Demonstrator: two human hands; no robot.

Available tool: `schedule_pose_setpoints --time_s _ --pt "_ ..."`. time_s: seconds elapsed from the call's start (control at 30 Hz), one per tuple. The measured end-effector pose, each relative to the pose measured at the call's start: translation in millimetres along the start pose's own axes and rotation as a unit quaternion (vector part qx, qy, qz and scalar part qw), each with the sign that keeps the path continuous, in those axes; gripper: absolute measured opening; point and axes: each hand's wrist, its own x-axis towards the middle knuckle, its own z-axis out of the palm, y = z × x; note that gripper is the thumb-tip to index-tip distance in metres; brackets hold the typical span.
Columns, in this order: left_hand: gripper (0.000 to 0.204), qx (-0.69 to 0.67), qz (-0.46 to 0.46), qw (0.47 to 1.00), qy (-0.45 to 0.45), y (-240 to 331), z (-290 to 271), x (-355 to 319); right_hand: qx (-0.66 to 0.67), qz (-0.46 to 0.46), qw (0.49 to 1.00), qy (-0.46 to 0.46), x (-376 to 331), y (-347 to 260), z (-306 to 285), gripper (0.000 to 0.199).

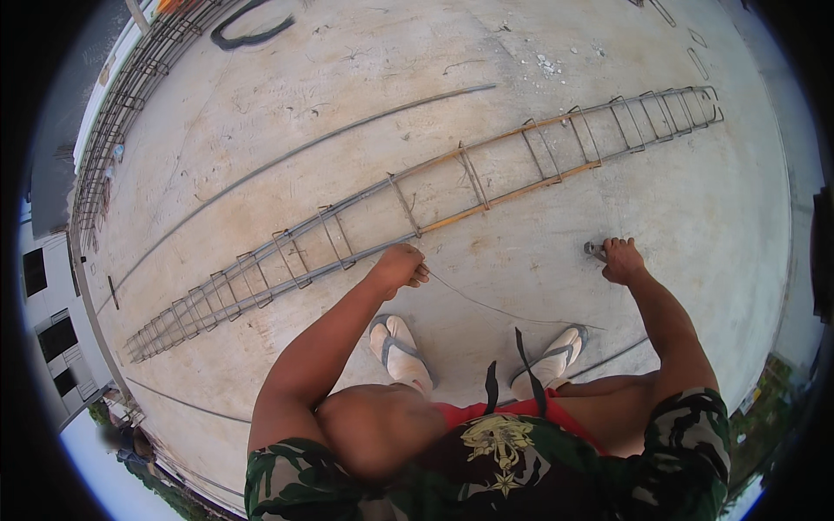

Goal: The person assembles a rebar cage on a rooftop by positioning U-shaped rebar pieces and tying them to longitudinal bars using wire and pliers. The person repeatedly picks up wire, wraps it around intersections, and twists it with pliers to secure the structure.

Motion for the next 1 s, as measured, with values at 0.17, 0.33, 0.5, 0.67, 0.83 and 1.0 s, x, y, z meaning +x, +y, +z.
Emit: schedule_pose_setpoints --time_s 0.17,0.33,0.5,0.67,0.83,1.0 --pt "0.018 0.017 0.006 0.999 -0.027 0 6 -1 0.293 0.023 0.956 -0.018 5 -23 -10 0.043" --pt "0.028 0.047 0.025 0.998 -0.032 -9 3 -8 0.58 0.089 0.771 -0.247 -15 -77 -73 0.049" --pt "0.029 0.025 0.029 0.998 -0.045 -14 15 -16 0.619 0.147 0.678 -0.367 -48 -120 -80 0.043" --pt "0.028 0.045 0.114 0.989 -0.081 -36 11 3 0.462 0.034 0.837 -0.291 -51 -170 -148 0.047" --pt "0.034 0.105 0.229 0.963 -0.09 -91 17 68 0.177 -0.071 0.973 -0.129 -22 -233 -210 0.066" --pt "0.04 0.137 0.218 0.963 -0.083 -55 37 35 0.012 -0.031 0.994 -0.108 -6 -268 -235 0.064"
